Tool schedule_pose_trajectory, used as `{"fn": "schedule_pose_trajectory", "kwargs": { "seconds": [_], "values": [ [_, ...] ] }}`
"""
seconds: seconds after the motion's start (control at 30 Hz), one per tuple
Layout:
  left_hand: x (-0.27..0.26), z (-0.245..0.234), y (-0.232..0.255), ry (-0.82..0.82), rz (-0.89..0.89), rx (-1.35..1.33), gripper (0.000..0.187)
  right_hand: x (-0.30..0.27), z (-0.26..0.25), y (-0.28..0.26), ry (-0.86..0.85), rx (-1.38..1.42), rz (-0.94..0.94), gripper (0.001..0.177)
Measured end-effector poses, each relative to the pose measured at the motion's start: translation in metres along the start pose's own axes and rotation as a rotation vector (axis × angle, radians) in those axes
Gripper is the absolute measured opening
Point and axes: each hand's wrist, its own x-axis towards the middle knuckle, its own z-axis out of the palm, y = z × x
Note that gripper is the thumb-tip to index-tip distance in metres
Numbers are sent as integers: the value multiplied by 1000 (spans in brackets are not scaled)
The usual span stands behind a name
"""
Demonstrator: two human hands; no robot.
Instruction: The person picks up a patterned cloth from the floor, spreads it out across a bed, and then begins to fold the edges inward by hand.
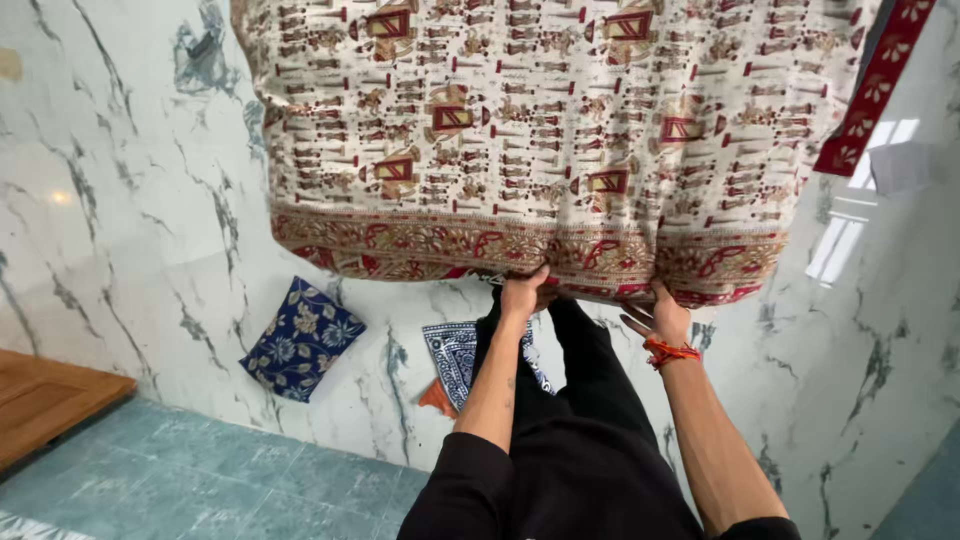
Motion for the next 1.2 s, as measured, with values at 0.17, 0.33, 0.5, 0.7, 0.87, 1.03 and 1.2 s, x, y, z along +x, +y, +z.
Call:
{"fn": "schedule_pose_trajectory", "kwargs": {
  "seconds": [0.17, 0.33, 0.5, 0.7, 0.87, 1.03, 1.2],
  "values": [
    [-26, -50, 51, 217, 26, -210, 26, -26, 34, 67, -349, 47, 69, 74],
    [-7, -155, 143, 548, 182, -654, 38, -53, 165, 120, -694, 247, 126, 79],
    [15, -200, 223, 744, 37, -391, 72, -78, 309, 139, -224, 377, 128, 73],
    [54, -225, 250, 574, -143, -491, 59, -43, 373, 154, -181, 302, 12, 59],
    [25, -264, 232, -253, 92, -973, 39, -76, 305, 153, -640, 722, -145, 34],
    [75, -296, 156, -274, -58, -868, 26, -57, 287, 178, -447, 464, -56, 24],
    [92, -313, 144, -207, -20, -665, 23, -37, 285, 187, -187, 221, -72, 20]
  ]
}}
